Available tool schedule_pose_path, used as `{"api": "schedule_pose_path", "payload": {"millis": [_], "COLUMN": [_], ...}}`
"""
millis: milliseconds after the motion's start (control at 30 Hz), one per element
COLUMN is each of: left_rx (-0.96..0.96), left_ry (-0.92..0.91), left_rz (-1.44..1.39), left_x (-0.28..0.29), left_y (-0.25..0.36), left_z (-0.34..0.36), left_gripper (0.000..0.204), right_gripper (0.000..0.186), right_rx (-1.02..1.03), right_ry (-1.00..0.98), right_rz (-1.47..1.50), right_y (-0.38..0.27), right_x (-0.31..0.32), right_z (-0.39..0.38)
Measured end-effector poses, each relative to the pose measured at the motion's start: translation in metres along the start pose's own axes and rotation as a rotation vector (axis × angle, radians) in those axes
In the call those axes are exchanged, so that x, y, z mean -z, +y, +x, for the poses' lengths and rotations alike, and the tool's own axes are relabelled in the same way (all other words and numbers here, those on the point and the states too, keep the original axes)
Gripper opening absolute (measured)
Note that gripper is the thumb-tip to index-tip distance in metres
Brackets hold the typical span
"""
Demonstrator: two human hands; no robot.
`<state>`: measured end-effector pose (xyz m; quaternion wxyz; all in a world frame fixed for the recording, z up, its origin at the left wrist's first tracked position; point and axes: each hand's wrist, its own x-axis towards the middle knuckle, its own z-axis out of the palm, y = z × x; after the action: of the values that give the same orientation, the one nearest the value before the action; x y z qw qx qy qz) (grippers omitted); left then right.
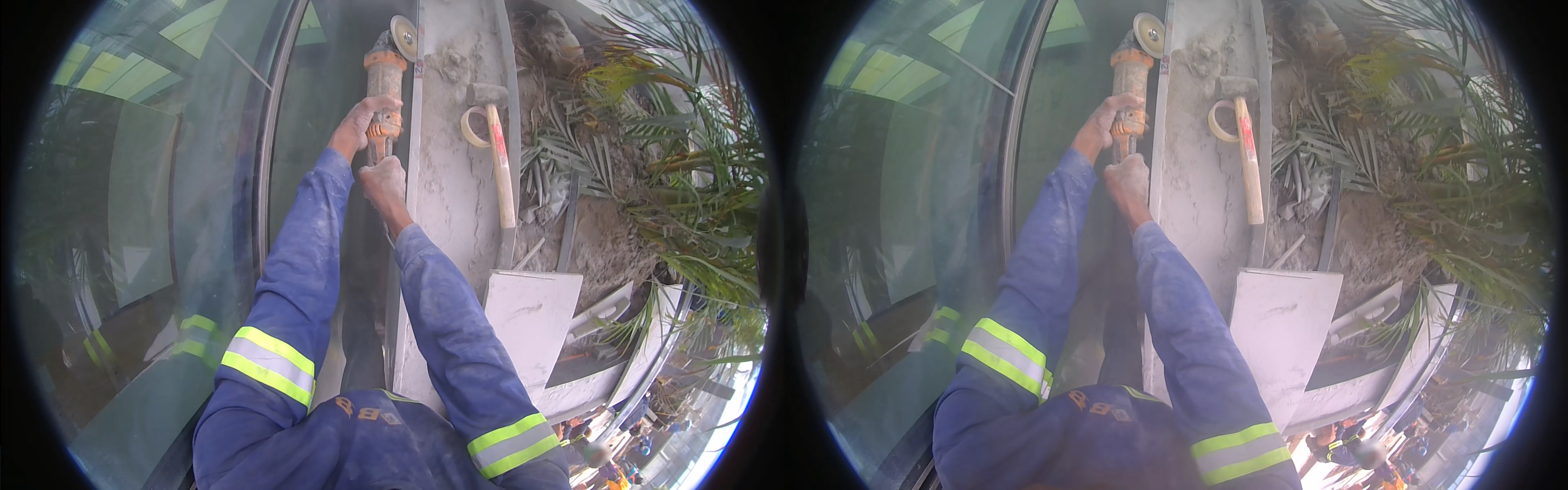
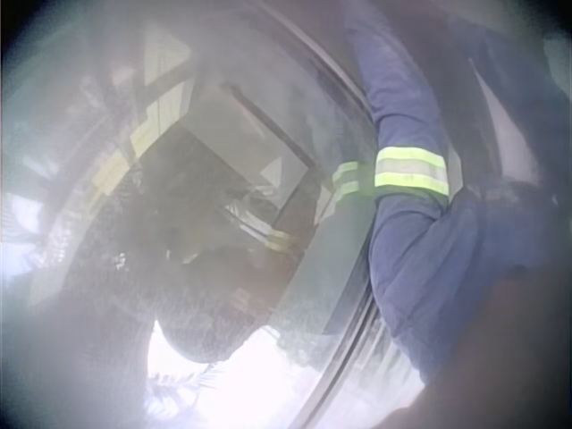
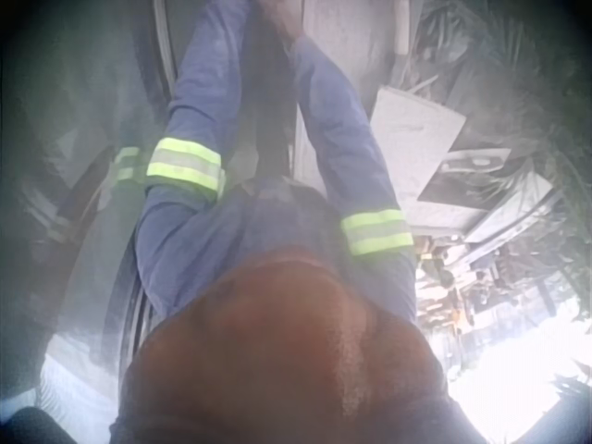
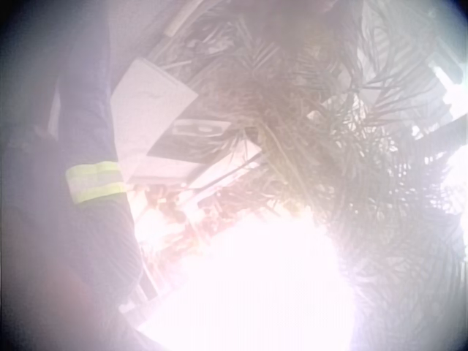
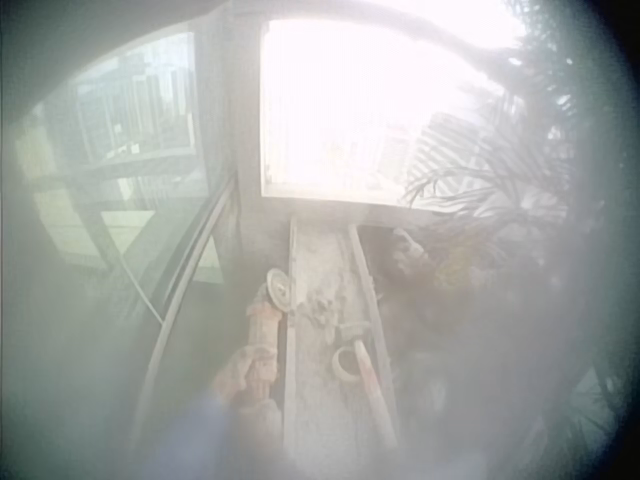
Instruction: The person uses an angle grinder to cut or grind a concrete ledge adjacent to a glass window. The tool is held with both hands and moved steadily along the ledge surface, producing dust. A hammer and roll of tape rest on the ledge nearby.
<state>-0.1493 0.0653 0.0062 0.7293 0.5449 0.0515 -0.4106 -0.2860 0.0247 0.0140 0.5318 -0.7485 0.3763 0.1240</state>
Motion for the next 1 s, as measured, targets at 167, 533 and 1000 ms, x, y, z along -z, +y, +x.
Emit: {"api": "schedule_pose_path", "payload": {"millis": [167,533,1000], "left_rx": [0.030,0.005,-0.024], "left_ry": [0.030,0.006,0.001], "left_rz": [-0.010,-0.036,-0.034], "left_x": [-0.006,-0.002,-0.002], "left_y": [0.000,-0.005,-0.002], "left_z": [-0.010,-0.015,0.004], "left_gripper": [0.049,0.050,0.052], "right_gripper": [0.034,0.033,0.032], "right_rx": [-0.011,-0.002,-0.025], "right_ry": [-0.012,0.023,-0.005], "right_rz": [-0.003,-0.018,0.033], "right_y": [0.002,0.005,-0.005], "right_x": [0.001,-0.003,0.002], "right_z": [-0.005,-0.010,0.001]}}
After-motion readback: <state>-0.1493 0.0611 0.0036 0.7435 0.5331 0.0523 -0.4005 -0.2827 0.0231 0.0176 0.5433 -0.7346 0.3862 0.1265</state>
